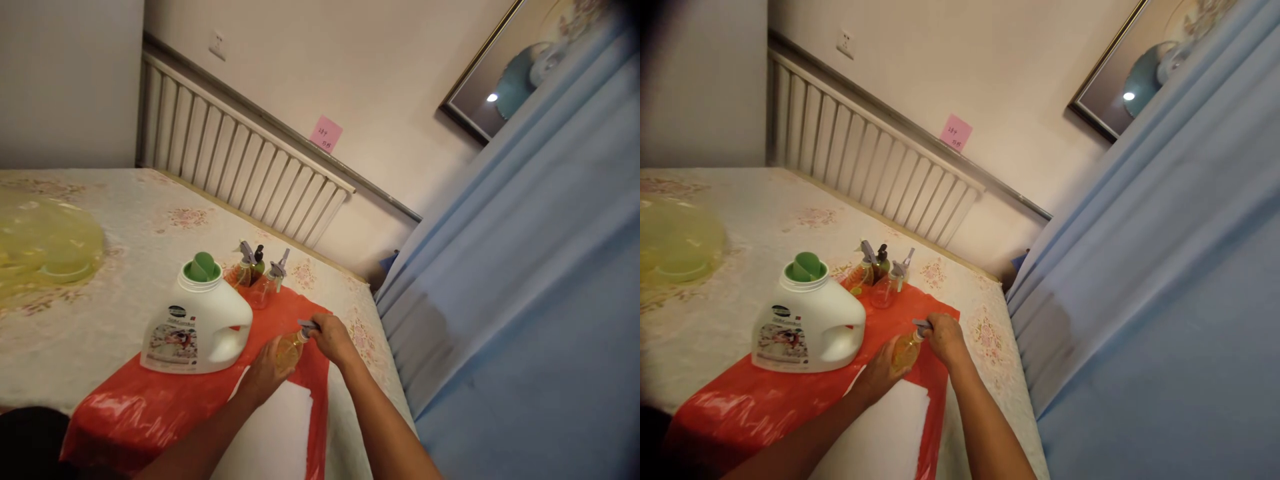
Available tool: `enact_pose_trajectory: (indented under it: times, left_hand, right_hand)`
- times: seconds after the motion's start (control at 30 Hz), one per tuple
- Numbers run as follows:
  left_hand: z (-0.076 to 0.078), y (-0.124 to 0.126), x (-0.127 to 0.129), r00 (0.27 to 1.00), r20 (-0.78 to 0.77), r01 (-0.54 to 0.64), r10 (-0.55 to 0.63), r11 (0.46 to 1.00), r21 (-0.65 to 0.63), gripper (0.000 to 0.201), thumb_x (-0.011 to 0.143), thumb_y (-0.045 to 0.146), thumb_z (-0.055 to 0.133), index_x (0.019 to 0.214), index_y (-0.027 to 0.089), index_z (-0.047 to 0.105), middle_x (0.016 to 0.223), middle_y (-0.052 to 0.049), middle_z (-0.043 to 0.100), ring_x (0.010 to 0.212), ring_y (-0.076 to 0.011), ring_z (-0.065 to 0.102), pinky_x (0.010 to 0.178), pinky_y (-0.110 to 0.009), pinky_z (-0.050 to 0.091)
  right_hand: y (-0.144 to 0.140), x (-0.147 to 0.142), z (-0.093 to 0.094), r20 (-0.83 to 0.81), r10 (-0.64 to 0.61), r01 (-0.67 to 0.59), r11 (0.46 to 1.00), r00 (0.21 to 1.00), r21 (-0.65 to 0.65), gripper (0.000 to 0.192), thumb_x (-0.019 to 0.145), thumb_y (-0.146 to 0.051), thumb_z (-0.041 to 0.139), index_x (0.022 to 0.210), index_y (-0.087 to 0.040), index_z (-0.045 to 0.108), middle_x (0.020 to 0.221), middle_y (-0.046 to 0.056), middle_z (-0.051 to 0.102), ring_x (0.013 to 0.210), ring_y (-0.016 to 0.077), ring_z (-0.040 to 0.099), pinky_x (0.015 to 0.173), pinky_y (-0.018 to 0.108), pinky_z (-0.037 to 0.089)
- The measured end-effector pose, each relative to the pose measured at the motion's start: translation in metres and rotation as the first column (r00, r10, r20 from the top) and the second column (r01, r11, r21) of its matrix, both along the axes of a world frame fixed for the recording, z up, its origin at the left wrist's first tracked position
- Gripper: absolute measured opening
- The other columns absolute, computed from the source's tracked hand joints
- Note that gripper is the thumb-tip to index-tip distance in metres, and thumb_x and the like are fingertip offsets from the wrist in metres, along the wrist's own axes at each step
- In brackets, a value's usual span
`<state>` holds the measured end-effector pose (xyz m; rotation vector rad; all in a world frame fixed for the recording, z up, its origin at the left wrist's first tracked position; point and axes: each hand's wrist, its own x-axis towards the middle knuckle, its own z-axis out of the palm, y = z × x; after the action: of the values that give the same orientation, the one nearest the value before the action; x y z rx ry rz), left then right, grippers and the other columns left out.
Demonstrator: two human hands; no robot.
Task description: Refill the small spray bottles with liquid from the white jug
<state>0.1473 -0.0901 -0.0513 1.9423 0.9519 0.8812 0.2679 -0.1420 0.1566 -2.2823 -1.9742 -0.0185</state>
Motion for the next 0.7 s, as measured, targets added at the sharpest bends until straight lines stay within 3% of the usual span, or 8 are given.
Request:
enact_pose_trajectory:
  times: [0.3, 0.47, 0.7]
  left_hand:
    - [0.000, -0.001, 0.001, 1.000, -0.003, -0.007, 0.007, 1.000, -0.007, 0.075, 0.075, 0.037, 0.064, 0.141, 0.015, 0.036, 0.143, -0.019, 0.053, 0.135, -0.0326, 0.050, 0.111, -0.049, 0.042]
    - [0.003, -0.001, -0.001, 1.000, 0.014, 0.000, 0.000, 1.000, 0.005, 0.073, 0.075, 0.034, 0.066, 0.141, 0.018, 0.038, 0.142, -0.016, 0.055, 0.133, -0.0300, 0.052, 0.112, -0.044, 0.042]
    - [0.005, -0.003, -0.002, 1.000, 0.005, -0.018, 0.018, 1.000, -0.011, 0.072, 0.076, 0.036, 0.064, 0.140, 0.016, 0.038, 0.141, -0.017, 0.055, 0.134, -0.0329, 0.051, 0.112, -0.048, 0.042]
  right_hand:
    - [0.006, -0.006, -0.001, -0.011, -0.005, 0.005, 1.000, 1.000, -0.015, 0.007, 0.085, -0.018, 0.064, 0.079, -0.020, 0.067, 0.078, 0.002, 0.071, 0.072, 0.0154, 0.059, 0.061, 0.023, 0.032]
    - [0.007, -0.005, -0.001, 0.000, -0.010, 0.010, 0.999, 1.000, -0.035, 0.006, 0.086, -0.019, 0.063, 0.081, -0.020, 0.068, 0.080, 0.002, 0.072, 0.074, 0.0158, 0.061, 0.062, 0.023, 0.033]
    - [0.005, -0.008, 0.011, 0.040, -0.051, 0.054, 0.996, 0.998, -0.067, 0.006, 0.084, -0.020, 0.063, 0.081, -0.019, 0.068, 0.082, 0.006, 0.073, 0.078, 0.0188, 0.063, 0.062, 0.026, 0.030]
